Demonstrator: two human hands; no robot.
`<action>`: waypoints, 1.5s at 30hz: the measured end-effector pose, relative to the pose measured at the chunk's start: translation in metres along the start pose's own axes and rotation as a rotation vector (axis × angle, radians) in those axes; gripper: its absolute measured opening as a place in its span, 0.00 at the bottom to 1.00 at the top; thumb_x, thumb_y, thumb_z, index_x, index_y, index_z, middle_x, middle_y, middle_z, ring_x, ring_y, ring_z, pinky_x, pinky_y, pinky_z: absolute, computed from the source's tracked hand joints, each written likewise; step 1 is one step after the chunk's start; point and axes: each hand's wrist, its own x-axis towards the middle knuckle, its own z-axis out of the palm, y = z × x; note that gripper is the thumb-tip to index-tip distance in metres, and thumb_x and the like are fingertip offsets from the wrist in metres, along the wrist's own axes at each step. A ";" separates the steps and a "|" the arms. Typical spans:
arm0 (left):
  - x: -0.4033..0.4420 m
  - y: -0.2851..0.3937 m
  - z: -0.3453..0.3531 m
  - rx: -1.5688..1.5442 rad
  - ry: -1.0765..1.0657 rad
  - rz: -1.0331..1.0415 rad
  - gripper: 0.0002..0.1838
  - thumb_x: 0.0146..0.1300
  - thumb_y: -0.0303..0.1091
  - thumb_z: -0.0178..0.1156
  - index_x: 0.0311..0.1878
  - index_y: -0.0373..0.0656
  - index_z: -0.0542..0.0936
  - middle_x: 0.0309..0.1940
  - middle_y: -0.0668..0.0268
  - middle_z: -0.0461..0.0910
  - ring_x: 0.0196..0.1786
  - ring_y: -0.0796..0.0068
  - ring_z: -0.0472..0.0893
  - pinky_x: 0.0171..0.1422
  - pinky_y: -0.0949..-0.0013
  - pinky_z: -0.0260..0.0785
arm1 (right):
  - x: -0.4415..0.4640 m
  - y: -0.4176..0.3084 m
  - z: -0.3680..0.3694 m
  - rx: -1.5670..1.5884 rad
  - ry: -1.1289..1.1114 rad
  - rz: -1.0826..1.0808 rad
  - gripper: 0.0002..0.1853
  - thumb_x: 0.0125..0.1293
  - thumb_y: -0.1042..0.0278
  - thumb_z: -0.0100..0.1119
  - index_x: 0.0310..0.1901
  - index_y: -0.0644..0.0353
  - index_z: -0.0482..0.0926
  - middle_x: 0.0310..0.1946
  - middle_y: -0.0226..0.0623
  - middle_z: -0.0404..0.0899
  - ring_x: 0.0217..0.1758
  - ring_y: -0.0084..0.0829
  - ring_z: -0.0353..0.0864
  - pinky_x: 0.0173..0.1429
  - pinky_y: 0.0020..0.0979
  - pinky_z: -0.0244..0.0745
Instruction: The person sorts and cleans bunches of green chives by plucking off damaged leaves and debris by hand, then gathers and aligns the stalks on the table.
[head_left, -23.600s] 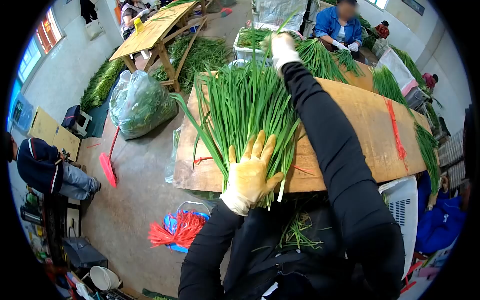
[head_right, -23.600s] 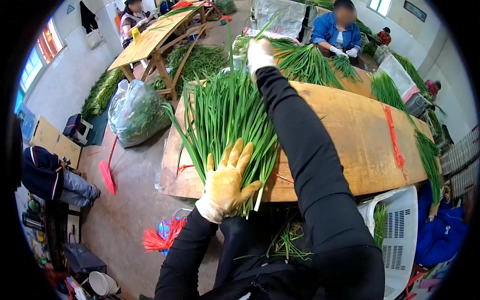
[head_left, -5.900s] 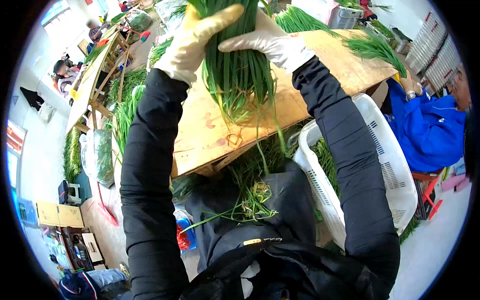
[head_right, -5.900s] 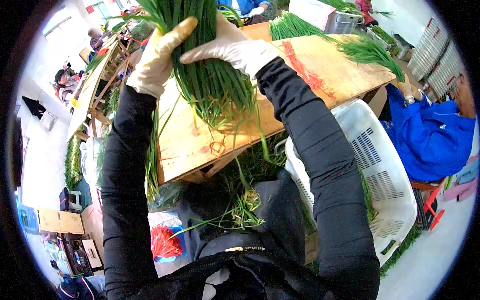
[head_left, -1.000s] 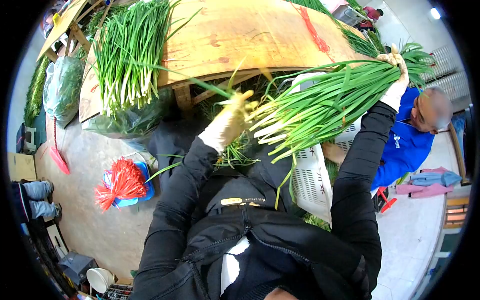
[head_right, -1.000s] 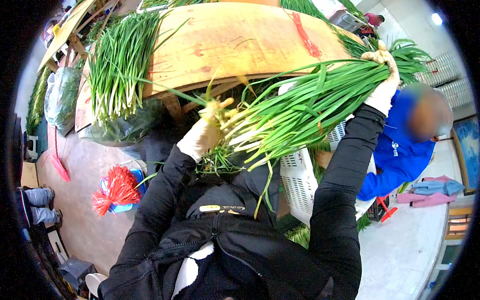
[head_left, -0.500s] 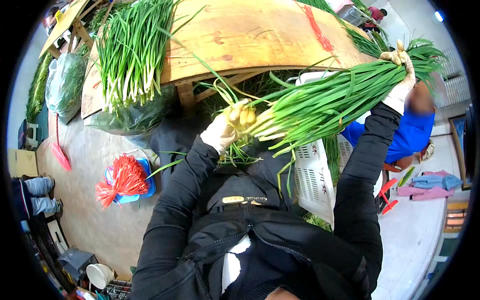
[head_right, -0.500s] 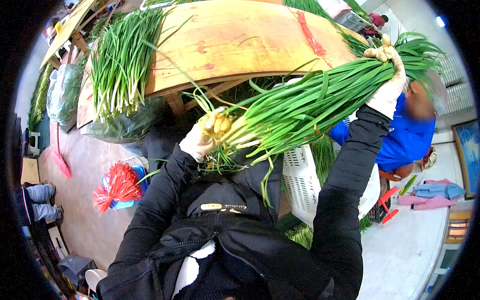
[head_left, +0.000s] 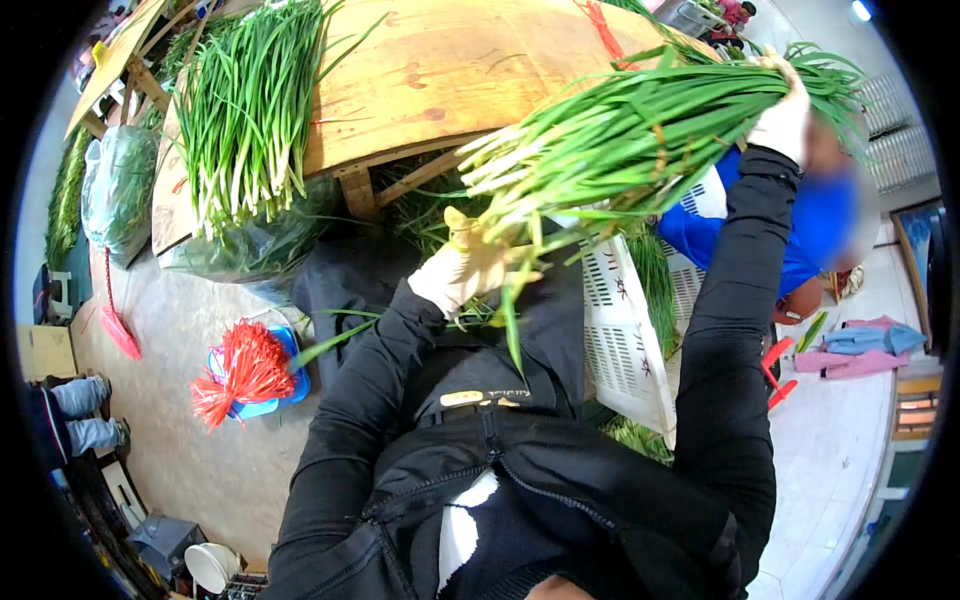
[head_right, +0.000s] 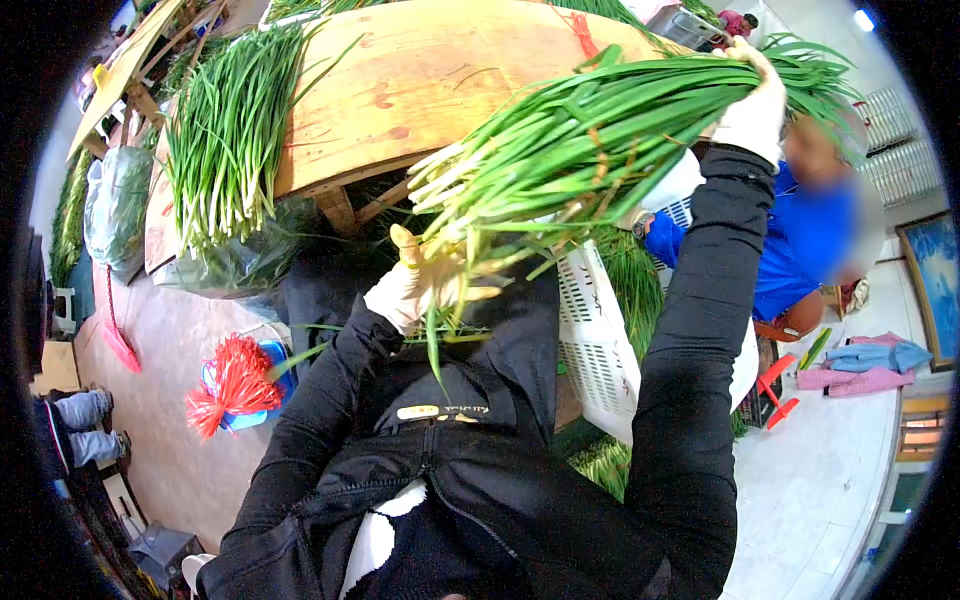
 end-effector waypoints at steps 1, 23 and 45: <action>0.006 0.000 0.011 -0.126 -0.124 0.049 0.50 0.44 0.66 0.59 0.66 0.47 0.54 0.63 0.53 0.58 0.63 0.51 0.62 0.62 0.49 0.60 | -0.005 0.007 0.008 0.013 -0.022 0.012 0.11 0.55 0.75 0.50 0.39 0.71 0.73 0.25 0.38 0.73 0.29 0.35 0.73 0.39 0.32 0.75; 0.041 0.011 0.011 0.140 0.350 0.186 0.18 0.58 0.52 0.57 0.45 0.51 0.73 0.35 0.73 0.74 0.40 0.77 0.72 0.46 0.68 0.63 | -0.044 0.033 0.074 -0.011 0.017 0.064 0.06 0.53 0.69 0.53 0.21 0.57 0.71 0.16 0.26 0.68 0.20 0.22 0.68 0.25 0.23 0.65; 0.016 0.008 -0.025 0.591 0.756 0.021 0.12 0.65 0.30 0.45 0.48 0.36 0.71 0.36 0.61 0.77 0.36 0.72 0.78 0.36 0.69 0.75 | -0.032 0.031 0.084 -0.022 -0.197 -0.021 0.08 0.54 0.70 0.50 0.19 0.56 0.70 0.15 0.27 0.68 0.18 0.24 0.68 0.25 0.22 0.63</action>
